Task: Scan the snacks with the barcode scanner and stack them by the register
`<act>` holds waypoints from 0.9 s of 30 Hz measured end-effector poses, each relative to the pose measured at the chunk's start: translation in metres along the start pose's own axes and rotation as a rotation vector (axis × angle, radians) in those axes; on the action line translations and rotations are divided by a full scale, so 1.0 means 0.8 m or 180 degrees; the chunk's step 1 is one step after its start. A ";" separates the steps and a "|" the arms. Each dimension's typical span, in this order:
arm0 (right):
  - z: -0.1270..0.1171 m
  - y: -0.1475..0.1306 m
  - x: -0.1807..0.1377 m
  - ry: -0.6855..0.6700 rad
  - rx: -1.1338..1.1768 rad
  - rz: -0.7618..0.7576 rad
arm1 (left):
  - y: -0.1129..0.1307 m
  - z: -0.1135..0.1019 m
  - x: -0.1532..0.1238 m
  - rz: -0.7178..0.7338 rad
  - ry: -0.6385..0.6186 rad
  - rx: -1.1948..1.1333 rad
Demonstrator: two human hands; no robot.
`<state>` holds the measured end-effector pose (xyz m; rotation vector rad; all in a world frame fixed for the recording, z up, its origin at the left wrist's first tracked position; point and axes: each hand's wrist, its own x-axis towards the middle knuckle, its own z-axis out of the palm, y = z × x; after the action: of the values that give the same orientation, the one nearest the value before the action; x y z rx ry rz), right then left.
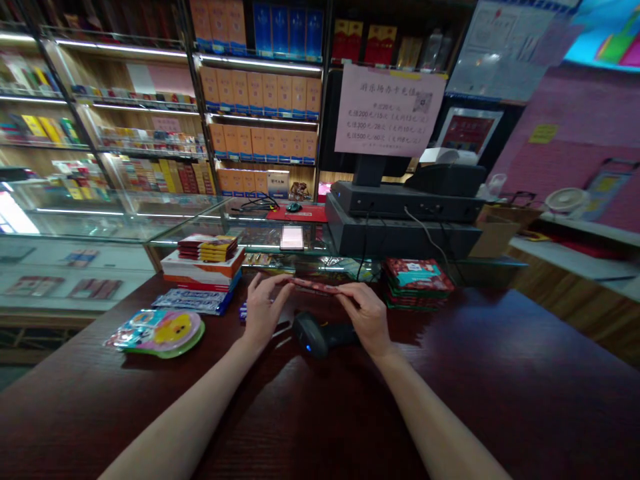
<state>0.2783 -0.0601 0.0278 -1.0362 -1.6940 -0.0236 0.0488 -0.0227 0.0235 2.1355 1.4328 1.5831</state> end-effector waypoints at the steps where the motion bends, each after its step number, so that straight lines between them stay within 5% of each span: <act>1: 0.000 -0.002 0.001 0.0006 0.0021 0.0060 | 0.000 0.000 0.001 -0.0050 -0.0009 -0.0033; 13: -0.006 -0.017 0.021 0.0767 0.0602 0.0739 | -0.002 0.004 0.003 0.0462 -0.0511 -0.0404; 19: -0.002 -0.015 0.020 0.0599 0.1356 0.1712 | 0.000 0.006 0.006 0.0643 -0.0607 -0.0545; 27: 0.002 -0.014 0.024 0.0663 0.1816 0.2013 | -0.001 -0.006 0.010 0.1319 -0.0267 0.0662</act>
<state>0.2696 -0.0547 0.0477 -1.0345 -1.0303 0.6966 0.0444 -0.0182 0.0305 2.7285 1.2338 1.4900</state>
